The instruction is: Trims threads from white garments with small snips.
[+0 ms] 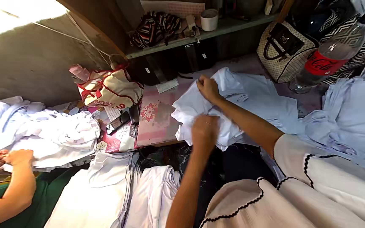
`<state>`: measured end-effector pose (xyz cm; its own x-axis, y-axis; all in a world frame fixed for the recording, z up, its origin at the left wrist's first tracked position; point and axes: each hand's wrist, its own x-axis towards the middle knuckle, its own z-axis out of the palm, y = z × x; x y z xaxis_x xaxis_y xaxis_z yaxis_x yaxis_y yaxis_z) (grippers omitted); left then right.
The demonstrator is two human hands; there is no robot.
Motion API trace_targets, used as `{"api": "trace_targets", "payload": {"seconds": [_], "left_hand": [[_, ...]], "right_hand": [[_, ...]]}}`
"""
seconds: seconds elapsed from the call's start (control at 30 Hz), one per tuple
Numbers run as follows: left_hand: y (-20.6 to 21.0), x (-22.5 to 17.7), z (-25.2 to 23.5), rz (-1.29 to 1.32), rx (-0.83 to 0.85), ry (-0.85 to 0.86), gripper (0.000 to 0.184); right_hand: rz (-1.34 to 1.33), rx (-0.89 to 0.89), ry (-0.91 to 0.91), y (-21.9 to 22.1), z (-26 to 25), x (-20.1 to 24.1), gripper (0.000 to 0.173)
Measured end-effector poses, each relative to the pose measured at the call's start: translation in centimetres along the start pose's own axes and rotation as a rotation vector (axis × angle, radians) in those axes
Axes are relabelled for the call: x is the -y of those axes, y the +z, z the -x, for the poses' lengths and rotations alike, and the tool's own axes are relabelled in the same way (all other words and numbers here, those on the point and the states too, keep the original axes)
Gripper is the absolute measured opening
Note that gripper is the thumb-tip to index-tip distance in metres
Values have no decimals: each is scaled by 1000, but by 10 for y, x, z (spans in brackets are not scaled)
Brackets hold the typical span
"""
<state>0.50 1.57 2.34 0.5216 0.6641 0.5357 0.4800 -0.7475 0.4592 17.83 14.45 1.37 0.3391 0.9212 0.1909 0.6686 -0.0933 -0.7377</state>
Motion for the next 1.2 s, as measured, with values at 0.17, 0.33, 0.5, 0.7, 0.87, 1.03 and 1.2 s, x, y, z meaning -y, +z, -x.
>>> {"api": "trace_targets", "payload": {"seconds": [0.17,0.33,0.5,0.7,0.87,1.03,1.2], "left_hand": [[97,3,75,-125,300,-48,39],[48,34,64,505,241,-347,17],[41,28,53,807,238,-546,13],[55,21,67,364,256,-258,24],[57,17,57,365,369,-171,19],[61,5,57,135,68,-250,16],[98,-12,45,-57,82,-42,23]], "right_hand": [[-164,-85,-116,30,11,-36,33],[-397,-214,-134,-53,122,-51,25],[-228,-45,7,-51,195,-76,42],[-367,-113,170,-49,198,-76,25],[-84,44,249,-57,193,-75,38],[-115,43,226,-62,206,-94,31],[-45,-226,4,-45,210,-93,19]]}}
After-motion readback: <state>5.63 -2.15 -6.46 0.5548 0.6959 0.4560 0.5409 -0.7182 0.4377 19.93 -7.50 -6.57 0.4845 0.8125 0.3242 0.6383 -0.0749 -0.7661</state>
